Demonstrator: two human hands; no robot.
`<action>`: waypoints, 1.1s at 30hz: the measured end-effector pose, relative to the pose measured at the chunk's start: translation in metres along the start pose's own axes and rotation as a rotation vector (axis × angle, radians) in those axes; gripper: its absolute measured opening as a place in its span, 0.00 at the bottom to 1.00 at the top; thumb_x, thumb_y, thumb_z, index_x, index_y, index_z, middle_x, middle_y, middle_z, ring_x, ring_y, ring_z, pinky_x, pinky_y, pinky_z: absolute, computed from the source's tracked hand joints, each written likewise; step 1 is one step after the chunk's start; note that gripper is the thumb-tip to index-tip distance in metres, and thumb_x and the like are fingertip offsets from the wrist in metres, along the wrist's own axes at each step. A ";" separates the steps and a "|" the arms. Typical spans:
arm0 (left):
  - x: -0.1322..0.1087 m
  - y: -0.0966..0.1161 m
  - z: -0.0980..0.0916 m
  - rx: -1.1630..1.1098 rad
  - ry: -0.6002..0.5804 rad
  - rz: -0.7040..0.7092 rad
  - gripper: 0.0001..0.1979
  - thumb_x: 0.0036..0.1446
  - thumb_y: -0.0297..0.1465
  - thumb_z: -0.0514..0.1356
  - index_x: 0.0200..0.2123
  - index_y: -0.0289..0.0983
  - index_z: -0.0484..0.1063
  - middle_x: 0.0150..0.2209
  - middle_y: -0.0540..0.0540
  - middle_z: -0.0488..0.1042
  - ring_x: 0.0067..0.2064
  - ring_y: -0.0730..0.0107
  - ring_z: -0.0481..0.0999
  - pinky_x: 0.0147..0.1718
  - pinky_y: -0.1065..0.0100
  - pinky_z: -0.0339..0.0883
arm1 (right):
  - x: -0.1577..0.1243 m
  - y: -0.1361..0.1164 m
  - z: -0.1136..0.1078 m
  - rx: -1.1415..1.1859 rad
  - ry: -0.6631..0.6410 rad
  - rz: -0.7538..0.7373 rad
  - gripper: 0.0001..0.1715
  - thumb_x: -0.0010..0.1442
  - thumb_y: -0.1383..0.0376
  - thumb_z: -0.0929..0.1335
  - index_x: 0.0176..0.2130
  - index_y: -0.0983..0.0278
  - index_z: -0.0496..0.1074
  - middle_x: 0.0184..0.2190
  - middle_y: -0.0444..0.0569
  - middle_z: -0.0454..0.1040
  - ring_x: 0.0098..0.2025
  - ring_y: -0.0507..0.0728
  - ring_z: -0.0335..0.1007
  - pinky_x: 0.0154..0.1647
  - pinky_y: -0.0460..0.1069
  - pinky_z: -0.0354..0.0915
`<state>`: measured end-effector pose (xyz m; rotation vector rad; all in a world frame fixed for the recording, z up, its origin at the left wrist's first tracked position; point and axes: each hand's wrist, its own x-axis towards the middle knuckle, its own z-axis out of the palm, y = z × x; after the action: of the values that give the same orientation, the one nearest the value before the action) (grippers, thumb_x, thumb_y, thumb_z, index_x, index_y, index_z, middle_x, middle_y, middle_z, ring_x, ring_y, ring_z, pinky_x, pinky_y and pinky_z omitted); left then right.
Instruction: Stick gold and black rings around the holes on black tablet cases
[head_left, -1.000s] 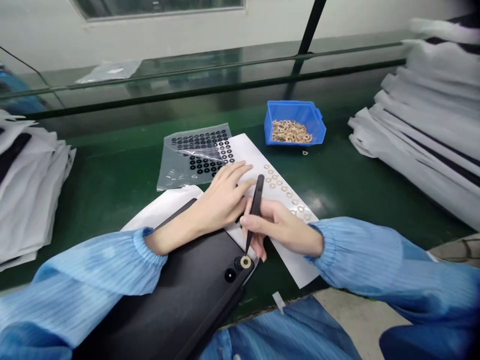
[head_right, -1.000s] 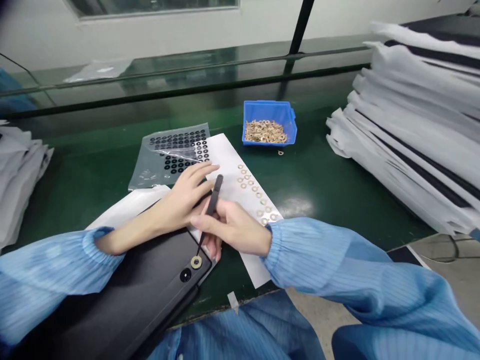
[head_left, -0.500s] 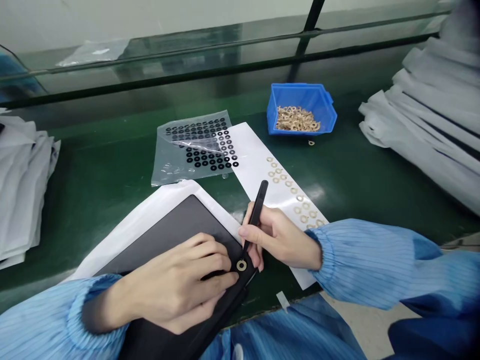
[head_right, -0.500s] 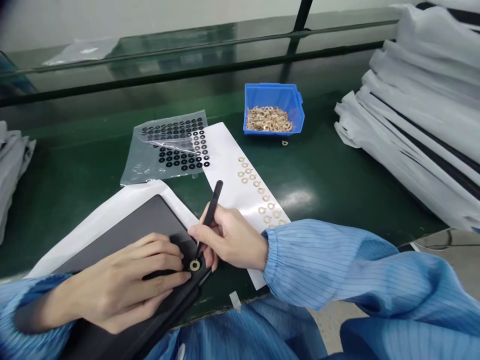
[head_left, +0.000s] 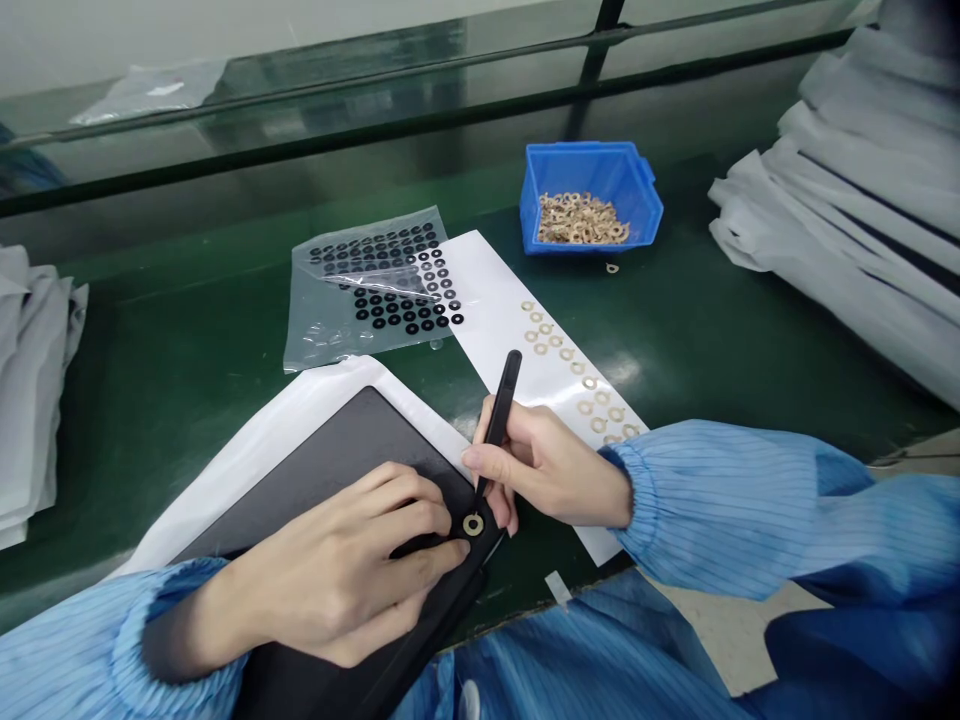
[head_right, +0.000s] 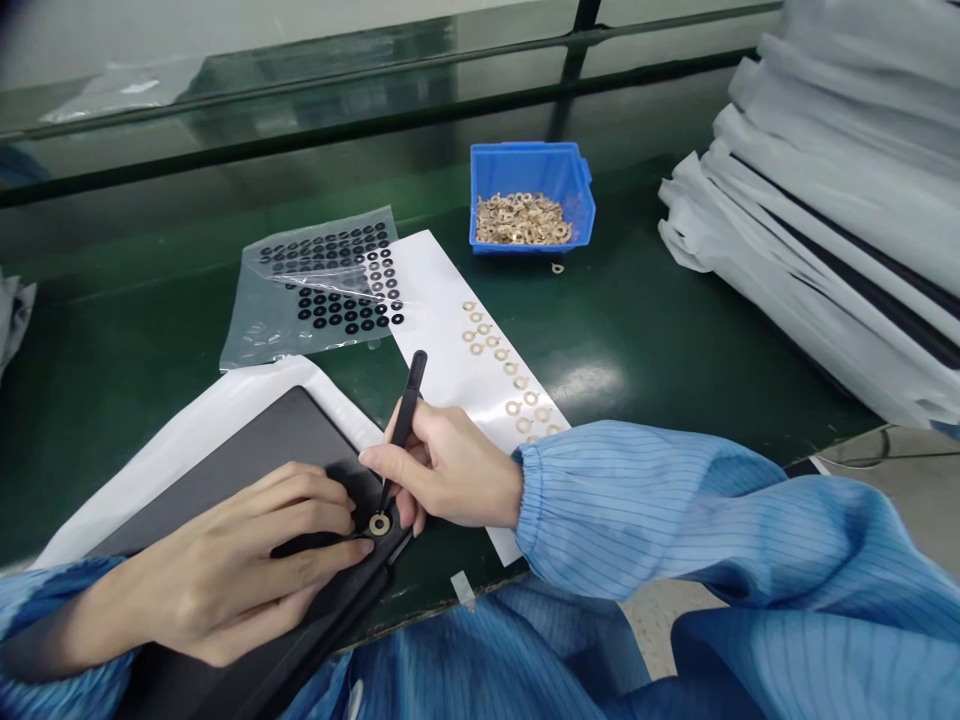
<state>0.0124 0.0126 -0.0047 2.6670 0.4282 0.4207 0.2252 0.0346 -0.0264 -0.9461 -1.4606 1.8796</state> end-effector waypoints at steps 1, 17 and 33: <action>0.000 0.000 0.000 0.002 -0.002 0.000 0.15 0.55 0.19 0.51 0.42 0.30 0.73 0.35 0.39 0.73 0.43 0.59 0.68 0.43 0.59 0.66 | 0.000 0.000 0.000 -0.007 -0.003 -0.003 0.14 0.59 0.59 0.67 0.30 0.62 0.58 0.13 0.35 0.64 0.13 0.48 0.64 0.12 0.41 0.62; -0.003 0.012 0.003 0.220 0.054 0.001 0.12 0.58 0.21 0.54 0.44 0.28 0.73 0.36 0.40 0.75 0.43 0.57 0.71 0.45 0.57 0.66 | -0.009 0.000 0.000 -0.482 0.064 -0.400 0.08 0.61 0.65 0.64 0.30 0.64 0.61 0.22 0.43 0.66 0.19 0.51 0.66 0.19 0.46 0.64; 0.002 0.030 0.013 0.246 0.047 -0.203 0.14 0.62 0.24 0.52 0.50 0.29 0.69 0.40 0.39 0.72 0.44 0.57 0.67 0.42 0.56 0.62 | -0.015 0.009 0.002 -0.562 0.125 -0.663 0.04 0.62 0.68 0.63 0.34 0.63 0.61 0.26 0.45 0.64 0.26 0.52 0.65 0.25 0.47 0.64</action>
<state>0.0254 -0.0169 -0.0025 2.8140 0.8041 0.3911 0.2321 0.0196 -0.0320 -0.6641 -1.9594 0.9382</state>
